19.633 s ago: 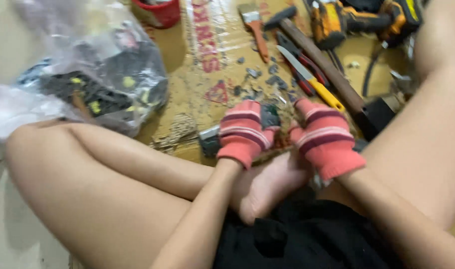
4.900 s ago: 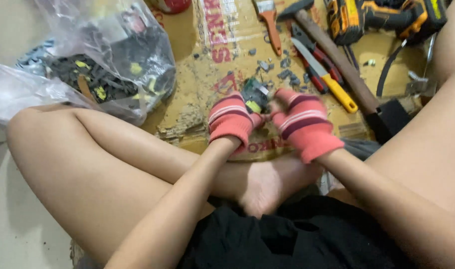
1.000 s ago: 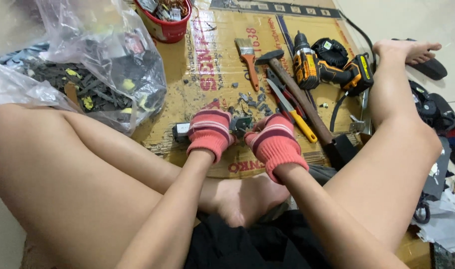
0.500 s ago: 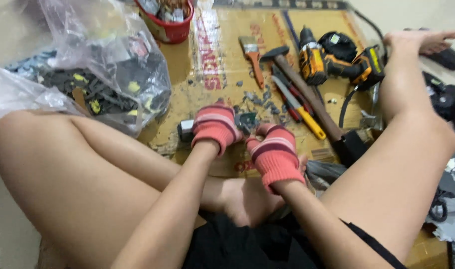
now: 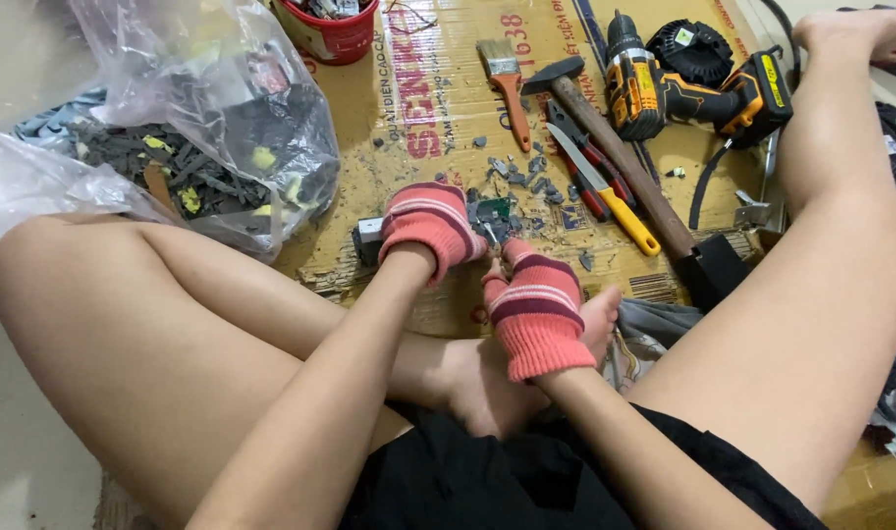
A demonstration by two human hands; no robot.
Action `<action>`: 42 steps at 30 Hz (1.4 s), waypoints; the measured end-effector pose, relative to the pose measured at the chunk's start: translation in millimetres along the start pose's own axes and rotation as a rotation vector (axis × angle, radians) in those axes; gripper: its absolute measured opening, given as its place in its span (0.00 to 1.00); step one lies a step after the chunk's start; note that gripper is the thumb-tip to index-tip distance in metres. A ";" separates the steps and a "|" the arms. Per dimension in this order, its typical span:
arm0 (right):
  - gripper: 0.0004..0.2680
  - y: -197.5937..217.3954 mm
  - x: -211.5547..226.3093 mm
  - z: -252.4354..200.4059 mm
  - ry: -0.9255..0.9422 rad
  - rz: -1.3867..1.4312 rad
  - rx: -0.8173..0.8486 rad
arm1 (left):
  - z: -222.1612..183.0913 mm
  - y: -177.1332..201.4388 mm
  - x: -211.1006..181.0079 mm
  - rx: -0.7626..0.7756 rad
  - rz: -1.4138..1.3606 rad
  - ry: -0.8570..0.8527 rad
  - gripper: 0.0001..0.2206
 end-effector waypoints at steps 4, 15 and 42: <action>0.12 -2.2 -0.8 5.5 -0.005 0.022 -0.009 | 3.2 2.9 -1.9 0.008 0.016 -0.009 0.28; 0.12 -10.5 21.8 33.3 0.043 0.078 0.004 | 4.4 13.1 2.7 0.000 0.064 0.036 0.28; 0.14 71.3 -2.9 24.4 0.032 0.168 0.294 | 2.6 -8.8 -2.8 0.089 0.091 0.058 0.29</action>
Point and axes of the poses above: each hand's wrist, its own z-axis towards the middle knuckle, its own y-axis out of the back of the hand, x = y × z, the point moved 1 cm from there along z, towards the middle knuckle, and after that the axes turned 9 degrees about -y, right-handed, at the moved point
